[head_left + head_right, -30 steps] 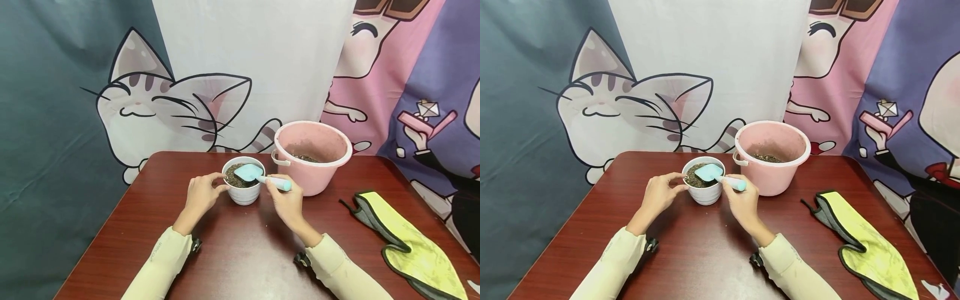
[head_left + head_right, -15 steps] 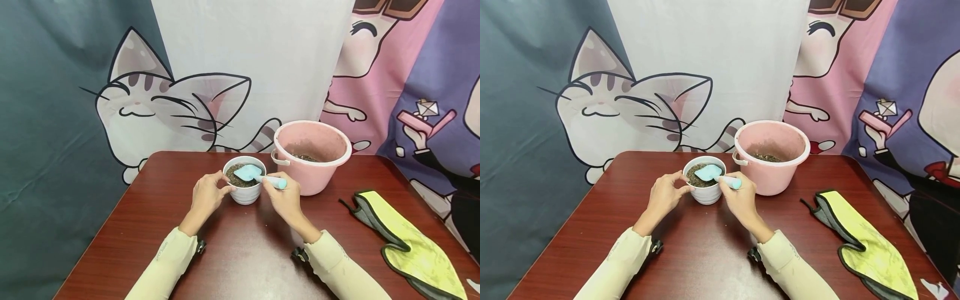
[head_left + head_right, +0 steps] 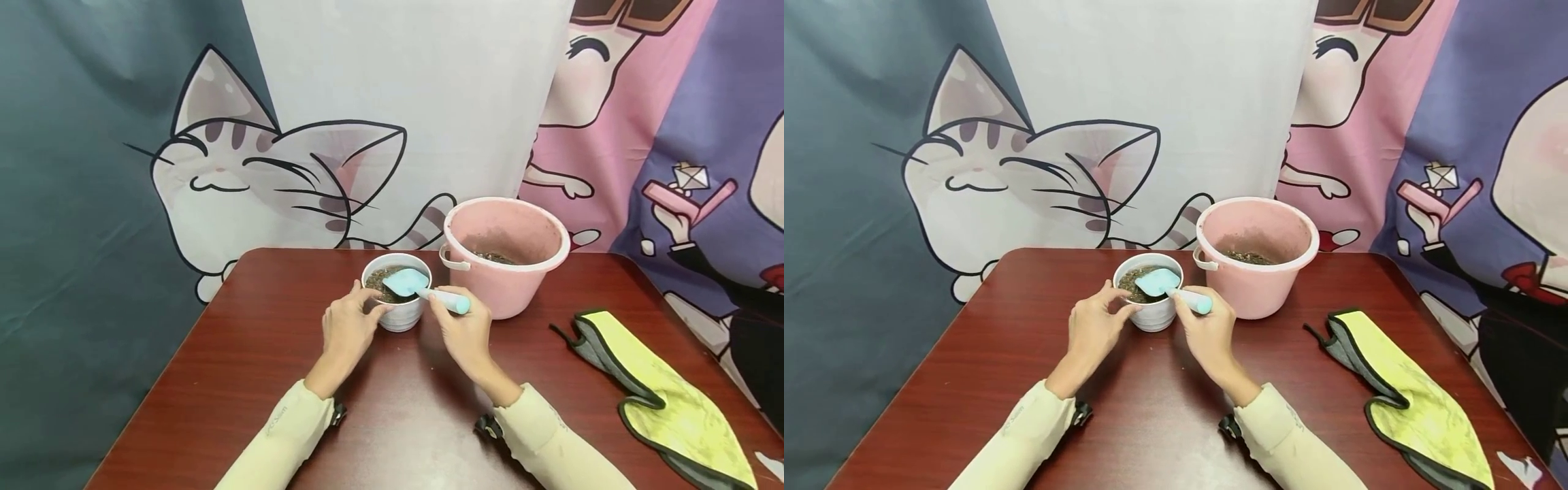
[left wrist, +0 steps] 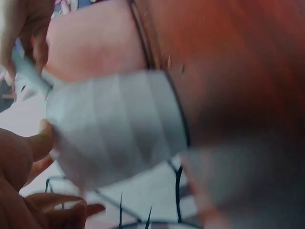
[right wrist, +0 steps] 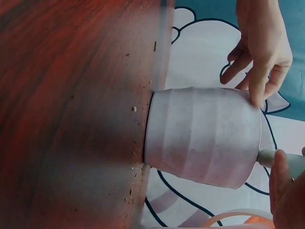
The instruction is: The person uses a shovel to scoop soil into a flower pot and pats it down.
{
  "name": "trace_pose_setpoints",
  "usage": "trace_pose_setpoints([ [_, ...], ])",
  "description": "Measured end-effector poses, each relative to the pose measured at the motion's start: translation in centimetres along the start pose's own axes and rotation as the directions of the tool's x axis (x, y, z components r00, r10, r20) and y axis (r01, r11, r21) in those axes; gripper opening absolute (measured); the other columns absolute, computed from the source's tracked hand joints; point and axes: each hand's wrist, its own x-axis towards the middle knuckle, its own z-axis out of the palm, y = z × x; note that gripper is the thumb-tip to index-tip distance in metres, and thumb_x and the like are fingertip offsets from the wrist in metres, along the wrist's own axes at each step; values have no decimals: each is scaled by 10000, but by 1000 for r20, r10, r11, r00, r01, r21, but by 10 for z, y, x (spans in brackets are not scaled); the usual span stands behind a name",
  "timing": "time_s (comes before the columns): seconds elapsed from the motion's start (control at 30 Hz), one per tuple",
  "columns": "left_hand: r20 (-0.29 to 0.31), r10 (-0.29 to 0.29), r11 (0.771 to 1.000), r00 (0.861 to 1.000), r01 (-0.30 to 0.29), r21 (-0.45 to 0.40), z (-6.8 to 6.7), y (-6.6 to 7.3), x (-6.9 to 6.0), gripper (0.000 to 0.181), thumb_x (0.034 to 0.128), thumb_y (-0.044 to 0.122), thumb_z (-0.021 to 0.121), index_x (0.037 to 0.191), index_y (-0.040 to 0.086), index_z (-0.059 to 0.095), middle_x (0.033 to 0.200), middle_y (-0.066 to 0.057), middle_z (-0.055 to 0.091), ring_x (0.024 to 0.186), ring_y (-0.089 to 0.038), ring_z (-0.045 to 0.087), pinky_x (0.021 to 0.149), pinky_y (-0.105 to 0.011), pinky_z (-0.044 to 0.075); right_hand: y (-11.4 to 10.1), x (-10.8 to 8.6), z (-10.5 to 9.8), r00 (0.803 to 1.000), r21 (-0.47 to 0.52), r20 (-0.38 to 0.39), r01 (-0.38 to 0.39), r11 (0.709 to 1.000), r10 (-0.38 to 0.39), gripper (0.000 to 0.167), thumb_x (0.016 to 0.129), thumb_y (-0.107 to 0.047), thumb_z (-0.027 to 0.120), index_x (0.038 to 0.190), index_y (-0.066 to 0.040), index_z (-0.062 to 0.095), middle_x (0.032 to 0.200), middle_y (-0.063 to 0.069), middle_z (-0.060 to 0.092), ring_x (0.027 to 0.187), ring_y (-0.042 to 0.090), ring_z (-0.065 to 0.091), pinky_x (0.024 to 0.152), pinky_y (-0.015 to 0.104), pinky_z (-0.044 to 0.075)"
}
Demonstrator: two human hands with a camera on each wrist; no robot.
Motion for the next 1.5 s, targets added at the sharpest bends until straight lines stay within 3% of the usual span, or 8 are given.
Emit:
trace_pose_setpoints([
  [0.37,87,9,999,996,-6,-40,-8,-19,12,107,819,303,809,921,277,790,1213,-47,692,976,-347,701,776,-482,510,0,2,-3,1000,-31,15,17,999,-16,91,795,106,746,875,91,705,742,170,693,656,9,568,608,127,457],
  [0.63,137,14,995,991,-1,-95,-5,-24,14,109,854,282,789,893,290,688,1197,-93,703,552,-200,553,571,-423,442,0,10,-3,998,-53,44,48,997,-45,67,782,110,743,827,74,708,730,151,702,629,2,544,581,134,433],
  [0.77,133,39,990,990,-20,-137,-1,-27,11,137,870,225,777,926,259,657,708,-106,659,474,-105,354,498,-341,343,0,11,-4,998,-44,54,23,999,-20,61,790,99,746,832,77,706,722,152,695,633,-6,545,586,136,438],
  [0.87,104,45,984,994,-26,-174,1,-27,8,138,864,193,779,928,229,663,591,-85,581,475,-79,317,493,-318,324,1,11,-5,997,-22,70,-18,1000,19,57,805,88,742,850,82,707,710,166,687,616,-8,562,577,138,451],
  [1.0,50,25,987,998,-17,-163,3,-19,0,121,854,216,787,911,224,680,932,-104,749,499,-125,465,521,-351,395,3,14,-9,988,31,101,-119,992,115,67,837,73,727,894,101,706,764,205,699,596,-4,619,577,192,526],
  [1.2,-41,-28,998,999,26,-56,4,1,-17,137,831,321,797,918,271,704,834,-47,745,725,-333,700,602,-497,493,9,20,-14,969,96,135,-219,971,206,100,860,60,715,937,122,702,811,123,722,588,42,655,621,395,582],
  [1.3,-75,-16,997,997,11,-70,8,8,-21,131,820,317,809,894,258,719,1060,-127,740,875,-333,724,683,-499,522,12,20,-15,969,117,133,-224,968,208,110,860,59,716,943,128,699,794,21,718,600,52,663,626,368,584],
  [1.5,-18,-77,986,997,74,-148,7,9,-18,320,779,377,845,1036,243,709,1398,-184,543,1031,-348,684,803,-514,512,5,15,-12,982,162,83,-182,970,171,106,857,82,708,940,146,687,803,77,710,615,37,662,614,366,582],
])
